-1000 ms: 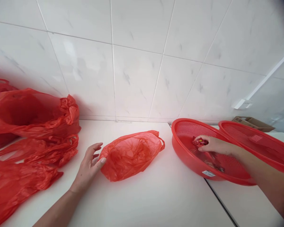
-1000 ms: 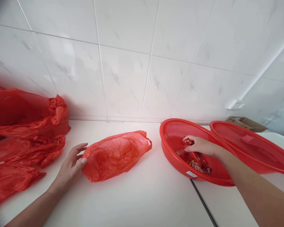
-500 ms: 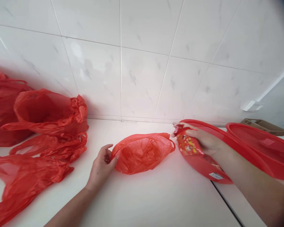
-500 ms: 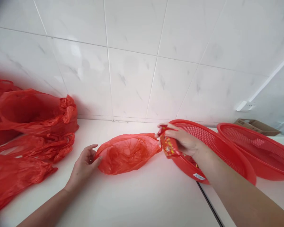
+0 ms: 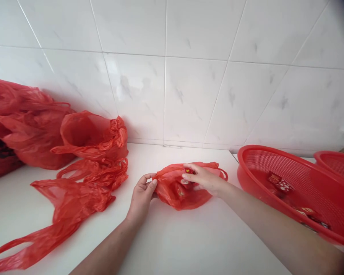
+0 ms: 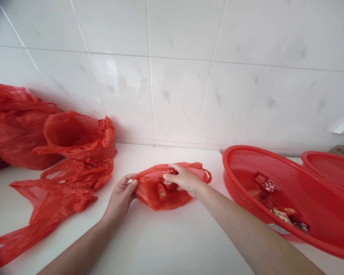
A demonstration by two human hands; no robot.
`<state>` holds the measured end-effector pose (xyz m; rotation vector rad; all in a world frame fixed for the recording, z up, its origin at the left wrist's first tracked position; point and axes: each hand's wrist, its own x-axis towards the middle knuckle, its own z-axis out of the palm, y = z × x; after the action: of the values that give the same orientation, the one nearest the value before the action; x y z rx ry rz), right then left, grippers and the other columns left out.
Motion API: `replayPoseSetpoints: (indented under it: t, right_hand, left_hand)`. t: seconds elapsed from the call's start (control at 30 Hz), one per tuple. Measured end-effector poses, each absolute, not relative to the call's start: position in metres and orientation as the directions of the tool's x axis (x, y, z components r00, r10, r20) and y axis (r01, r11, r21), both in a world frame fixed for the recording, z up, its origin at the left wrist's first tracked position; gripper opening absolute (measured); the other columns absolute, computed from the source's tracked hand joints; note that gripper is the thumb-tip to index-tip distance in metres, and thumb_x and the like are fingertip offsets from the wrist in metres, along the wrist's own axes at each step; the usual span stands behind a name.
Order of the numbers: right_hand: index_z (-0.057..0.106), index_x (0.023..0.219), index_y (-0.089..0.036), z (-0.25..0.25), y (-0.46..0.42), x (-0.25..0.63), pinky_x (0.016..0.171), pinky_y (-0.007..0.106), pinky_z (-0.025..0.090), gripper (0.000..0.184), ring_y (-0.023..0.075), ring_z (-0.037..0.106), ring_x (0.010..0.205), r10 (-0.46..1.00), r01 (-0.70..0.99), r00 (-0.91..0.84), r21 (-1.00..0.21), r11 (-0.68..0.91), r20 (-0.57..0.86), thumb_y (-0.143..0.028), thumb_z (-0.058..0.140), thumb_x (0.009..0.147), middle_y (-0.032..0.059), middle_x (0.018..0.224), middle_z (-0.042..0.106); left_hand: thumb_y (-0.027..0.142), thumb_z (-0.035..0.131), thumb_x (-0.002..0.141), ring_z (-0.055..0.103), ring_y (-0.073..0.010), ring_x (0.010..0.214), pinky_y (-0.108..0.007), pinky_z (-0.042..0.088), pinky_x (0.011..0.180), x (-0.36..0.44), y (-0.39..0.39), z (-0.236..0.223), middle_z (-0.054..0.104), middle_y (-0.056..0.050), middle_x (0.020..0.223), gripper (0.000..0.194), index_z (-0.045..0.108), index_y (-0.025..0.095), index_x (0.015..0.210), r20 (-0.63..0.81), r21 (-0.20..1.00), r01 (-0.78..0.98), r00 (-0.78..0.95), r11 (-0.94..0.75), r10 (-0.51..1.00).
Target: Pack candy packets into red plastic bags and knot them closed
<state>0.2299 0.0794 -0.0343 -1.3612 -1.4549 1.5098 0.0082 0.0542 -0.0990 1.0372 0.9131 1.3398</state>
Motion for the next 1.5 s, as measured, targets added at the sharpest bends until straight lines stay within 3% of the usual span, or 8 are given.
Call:
replayPoseSetpoints:
  t: [0.13, 0.53, 0.73, 0.9, 1.0, 1.1, 1.23, 1.5]
  right_hand:
    - [0.051, 0.123, -0.031, -0.031, 0.081, 0.234, 0.087, 0.042, 0.045, 0.050, 0.0252, 0.045, 0.120, 0.919, 0.331, -0.254, -0.920, -0.210, -0.301, -0.046, 0.062, 0.076, 0.0065, 0.131, 0.050]
    - [0.062, 0.100, -0.025, -0.015, 0.065, 0.277, 0.086, 0.037, 0.046, 0.028, 0.0213, 0.058, 0.099, 0.998, 0.631, 0.016, -0.775, 0.041, 0.065, -0.041, 0.052, 0.079, 0.0035, 0.108, 0.063]
    - [0.044, 0.129, -0.021, -0.033, 0.056, 0.295, 0.091, 0.043, 0.042, 0.063, 0.0307, 0.047, 0.118, 0.924, 0.844, 0.213, -0.537, -0.011, 0.316, -0.040, 0.059, 0.070, 0.0136, 0.130, 0.046]
    - [0.064, 0.085, -0.021, -0.049, 0.061, 0.305, 0.062, 0.039, 0.046, 0.023, 0.0286, 0.063, 0.074, 0.975, 0.672, 0.171, -0.707, -0.220, -0.140, -0.038, 0.062, 0.070, 0.0116, 0.081, 0.066]
    - [0.061, 0.068, -0.022, -0.037, 0.070, 0.308, 0.044, 0.029, 0.036, 0.019, 0.0178, 0.054, 0.052, 0.967, 0.446, 0.146, -0.859, -0.252, -0.208, -0.040, 0.066, 0.069, 0.0072, 0.064, 0.062]
    - [0.058, 0.068, -0.021, -0.010, 0.082, 0.309, 0.039, 0.023, 0.028, 0.021, 0.0110, 0.046, 0.048, 0.975, 0.281, 0.164, -0.940, -0.193, -0.151, -0.039, 0.069, 0.066, 0.0026, 0.060, 0.057]
    - [0.057, 0.067, -0.019, 0.030, 0.089, 0.314, 0.037, 0.020, 0.027, 0.016, 0.0071, 0.042, 0.048, 0.962, 0.083, 0.272, -0.997, -0.002, 0.021, -0.033, 0.066, 0.068, -0.0012, 0.059, 0.050]
    - [0.062, 0.067, -0.020, 0.047, 0.088, 0.332, 0.039, 0.021, 0.034, 0.011, 0.0127, 0.053, 0.058, 0.920, 0.221, 0.327, -0.964, 0.148, 0.216, -0.031, 0.066, 0.069, 0.0054, 0.075, 0.061]
  left_hand:
    - [0.036, 0.067, 0.073, 0.058, -0.0107, 0.057, -0.023, 0.048, 0.056, 0.004, 0.058, -0.100, 0.064, 0.000, 0.071, 0.037, 0.050, 0.019, 0.102, 0.052, 0.936, -0.348, 0.007, -0.046, 0.999]
    - [0.038, 0.066, 0.074, 0.059, -0.0126, 0.061, -0.022, 0.046, 0.056, 0.001, 0.061, -0.100, 0.065, -0.002, 0.077, 0.033, 0.052, 0.019, 0.097, 0.037, 0.949, -0.314, -0.022, -0.042, 0.999]
    - [0.042, 0.062, 0.076, 0.042, -0.0059, 0.044, -0.016, 0.034, 0.044, 0.000, 0.058, -0.094, 0.049, 0.006, 0.053, 0.037, 0.053, 0.018, 0.104, 0.050, 0.970, -0.234, -0.059, -0.063, 0.997]
    - [0.042, 0.061, 0.077, 0.035, -0.0055, 0.042, -0.015, 0.029, 0.043, -0.004, 0.066, -0.086, 0.038, 0.009, 0.047, 0.038, 0.051, 0.019, 0.106, 0.077, 0.954, -0.282, -0.103, -0.103, 0.992]
    - [0.038, 0.063, 0.074, 0.033, -0.0048, 0.040, -0.016, 0.026, 0.041, 0.000, 0.085, -0.062, 0.034, 0.010, 0.047, 0.036, 0.051, 0.017, 0.100, 0.055, 0.949, -0.304, -0.098, -0.083, 0.994]
    - [0.032, 0.066, 0.070, 0.035, -0.0055, 0.039, -0.017, 0.026, 0.040, 0.007, 0.107, -0.012, 0.038, 0.009, 0.048, 0.034, 0.051, 0.014, 0.096, 0.124, 0.954, -0.269, -0.059, -0.136, 0.990]
    - [0.021, 0.062, 0.073, 0.049, -0.0073, 0.051, -0.020, 0.039, 0.053, 0.013, 0.118, 0.063, 0.049, 0.005, 0.063, 0.045, 0.045, 0.017, 0.114, 0.443, 0.858, -0.307, 0.037, -0.412, 0.896]
    - [0.012, 0.061, 0.072, 0.054, -0.0068, 0.063, -0.024, 0.046, 0.065, 0.004, 0.114, 0.078, 0.057, 0.000, 0.081, 0.044, 0.048, 0.017, 0.114, 0.546, 0.834, -0.172, 0.115, -0.525, 0.830]
